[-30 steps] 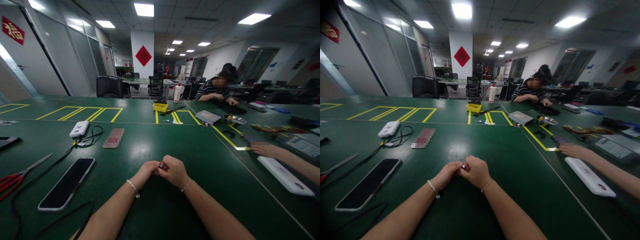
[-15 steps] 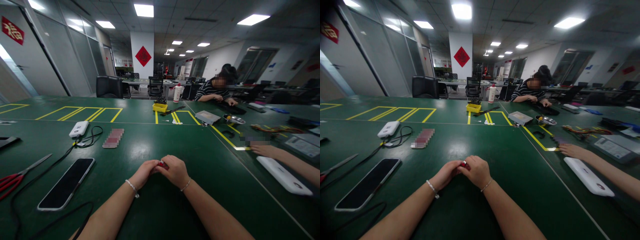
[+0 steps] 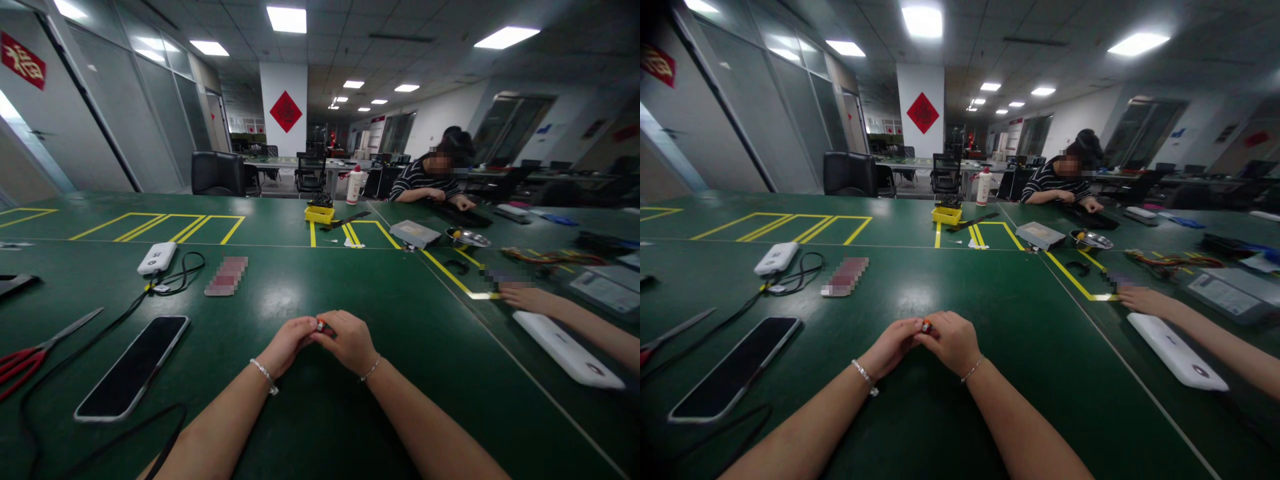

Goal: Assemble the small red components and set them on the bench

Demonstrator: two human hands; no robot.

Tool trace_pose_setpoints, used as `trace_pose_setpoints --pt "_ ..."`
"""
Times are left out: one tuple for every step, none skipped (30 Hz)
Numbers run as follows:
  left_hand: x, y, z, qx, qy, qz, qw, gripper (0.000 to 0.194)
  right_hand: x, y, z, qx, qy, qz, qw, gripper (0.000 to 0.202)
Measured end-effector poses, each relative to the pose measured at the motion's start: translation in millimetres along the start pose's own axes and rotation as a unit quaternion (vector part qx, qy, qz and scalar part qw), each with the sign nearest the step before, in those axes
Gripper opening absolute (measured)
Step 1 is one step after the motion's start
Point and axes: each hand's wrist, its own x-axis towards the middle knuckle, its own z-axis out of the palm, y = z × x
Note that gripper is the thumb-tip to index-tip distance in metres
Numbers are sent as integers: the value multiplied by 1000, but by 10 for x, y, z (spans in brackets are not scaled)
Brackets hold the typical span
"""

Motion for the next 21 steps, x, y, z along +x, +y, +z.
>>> trace_pose_setpoints --pt "2 -1 -5 -2 3 2 1000 15 -1 6 7 11 0 3 1000 29" --pt "5 -5 -11 -3 5 4 1000 15 -1 12 17 18 1 6 1000 30" --pt "8 -10 -15 -3 8 7 1000 14 -3 20 29 22 1 10 1000 31" --pt "12 -17 -17 -2 13 9 1000 13 -4 26 41 24 2 13 1000 31" --pt "16 -23 -16 -1 18 10 1000 12 -6 32 50 24 3 15 1000 30" --pt "18 -28 -12 2 24 8 1000 11 -7 37 56 23 3 17 1000 29" --pt "19 -30 -7 5 28 6 1000 11 -8 41 59 20 2 17 1000 27" --pt "19 -30 -1 9 31 4 999 12 -7 43 57 17 -1 16 1000 25" --pt "18 -27 5 13 33 2 999 13 -6 44 52 15 -5 14 1000 24" --pt "16 -24 10 17 35 1 999 14 -4 43 45 13 -9 11 1000 24" --pt "14 -21 12 20 37 1 999 14 -1 40 37 13 -13 8 1000 24" --pt "12 -19 12 22 39 4 999 14 2 35 30 12 -16 5 1000 25" --pt "12 -18 11 24 41 8 999 14 4 29 23 11 -16 4 1000 27" --pt "12 -20 8 27 41 12 999 14 6 22 19 7 -15 4 1000 27" --pt "13 -23 6 30 42 16 999 15 8 15 16 0 -11 6 1000 27" --pt "15 -28 5 35 41 17 998 15 9 8 15 -10 -8 9 1000 25" --pt "17 -34 4 40 41 17 998 15 8 2 14 -21 -6 11 1000 24" --pt "20 -39 5 46 42 15 998 16 8 -1 13 -33 -7 12 999 23" --pt "22 -44 6 51 44 14 998 16 6 -3 11 -42 -10 10 999 23" --pt "23 -48 7 52 47 12 997 16 4 -2 8 -46 -13 6 999 24" --pt "23 -50 8 49 49 12 997 16 3 0 4 -46 -15 3 999 26"
